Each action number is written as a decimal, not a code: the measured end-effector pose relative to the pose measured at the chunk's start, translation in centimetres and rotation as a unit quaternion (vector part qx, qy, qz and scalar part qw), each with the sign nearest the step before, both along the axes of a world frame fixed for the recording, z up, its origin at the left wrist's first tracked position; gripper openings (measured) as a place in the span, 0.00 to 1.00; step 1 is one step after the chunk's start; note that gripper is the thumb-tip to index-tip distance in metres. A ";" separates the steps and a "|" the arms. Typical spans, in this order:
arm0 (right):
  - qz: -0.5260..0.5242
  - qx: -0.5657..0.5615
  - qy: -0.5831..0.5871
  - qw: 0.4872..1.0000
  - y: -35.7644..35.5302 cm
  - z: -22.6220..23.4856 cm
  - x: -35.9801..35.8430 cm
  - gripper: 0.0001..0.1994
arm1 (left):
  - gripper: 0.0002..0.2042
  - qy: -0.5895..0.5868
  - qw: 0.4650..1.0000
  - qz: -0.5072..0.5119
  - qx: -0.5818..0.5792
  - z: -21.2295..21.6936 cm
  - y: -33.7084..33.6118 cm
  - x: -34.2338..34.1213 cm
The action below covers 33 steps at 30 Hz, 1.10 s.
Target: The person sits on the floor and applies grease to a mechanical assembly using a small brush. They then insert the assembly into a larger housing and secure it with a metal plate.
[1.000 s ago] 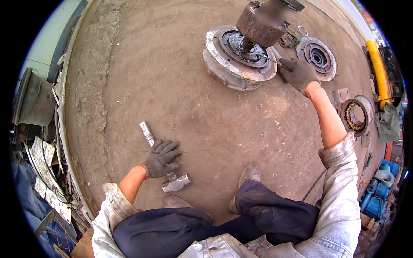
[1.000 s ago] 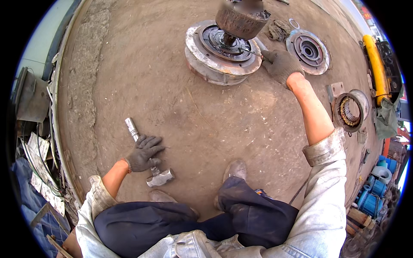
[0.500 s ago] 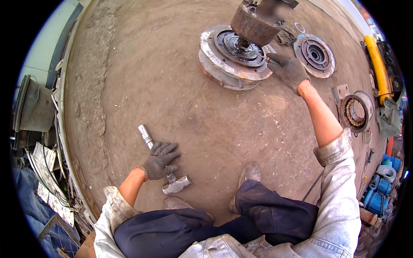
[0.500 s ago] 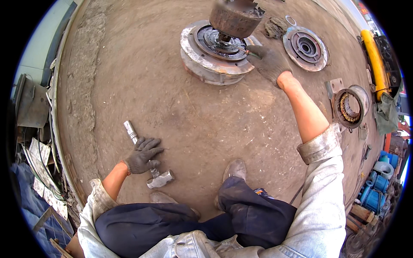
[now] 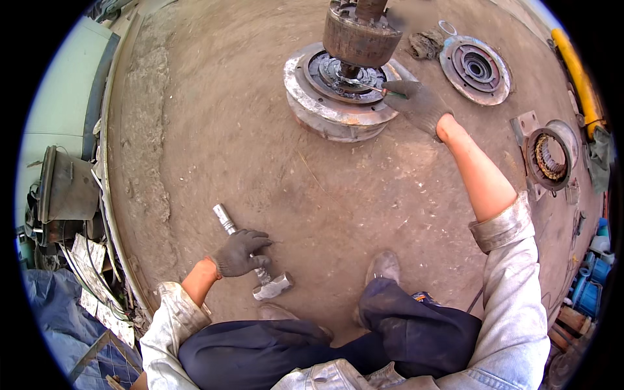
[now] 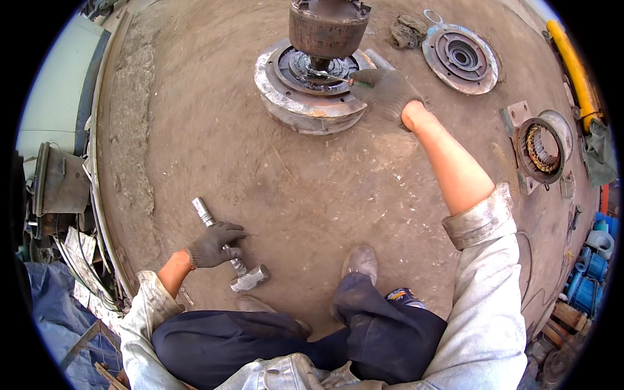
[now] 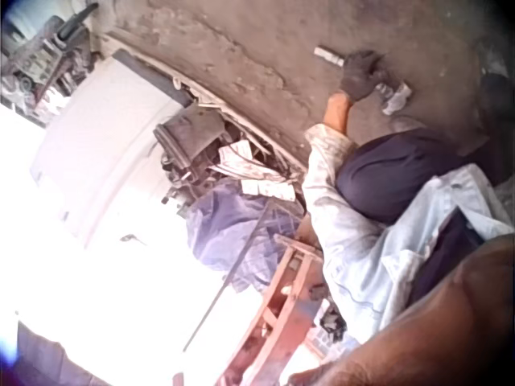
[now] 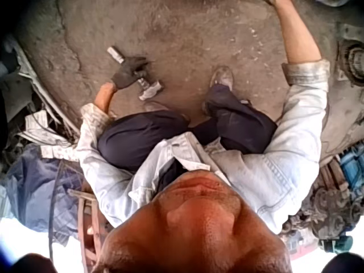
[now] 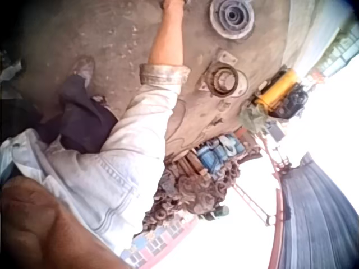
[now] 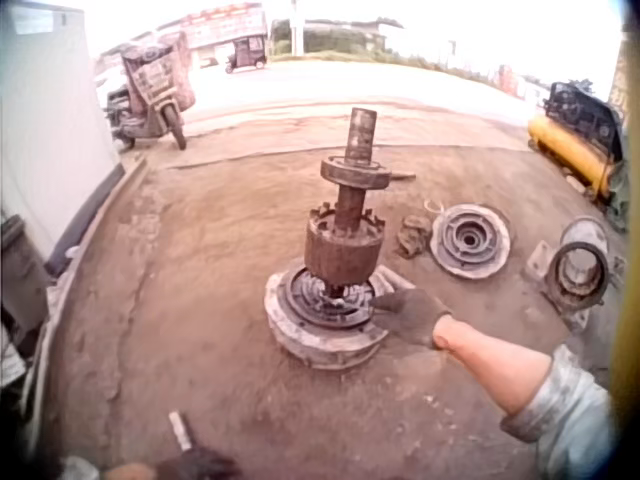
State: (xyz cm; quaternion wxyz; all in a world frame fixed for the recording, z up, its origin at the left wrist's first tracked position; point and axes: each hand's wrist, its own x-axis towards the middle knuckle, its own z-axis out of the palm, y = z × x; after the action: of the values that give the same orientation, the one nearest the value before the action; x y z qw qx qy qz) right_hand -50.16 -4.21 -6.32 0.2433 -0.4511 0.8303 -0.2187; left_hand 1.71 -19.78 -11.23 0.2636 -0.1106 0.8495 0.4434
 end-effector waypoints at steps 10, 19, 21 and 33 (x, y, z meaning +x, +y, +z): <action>-0.068 -0.056 -0.245 0.966 1.3 6.0 4.7 0.22 | 0.19 0.040 0.973 0.218 -0.059 13.6 -2.0 -7.9; 0.039 -0.009 -0.284 0.958 -0.9 13.6 17.5 0.20 | 0.13 0.146 0.863 0.482 0.024 17.3 -1.5 -4.8; 0.069 -0.012 -0.284 0.956 -1.4 13.8 19.6 0.20 | 0.14 0.156 0.853 0.496 0.038 18.1 -1.2 -3.3; 0.146 -0.048 -0.285 0.946 -1.1 16.5 27.0 0.22 | 0.14 0.207 0.836 0.504 0.066 19.9 0.3 2.0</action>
State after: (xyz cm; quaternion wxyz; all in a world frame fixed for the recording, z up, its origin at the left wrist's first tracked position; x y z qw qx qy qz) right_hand -23.17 -5.32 10.21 0.4772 -0.4977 0.6397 -0.3396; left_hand 3.75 -19.45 8.67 -0.1716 -0.4115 0.6799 0.5821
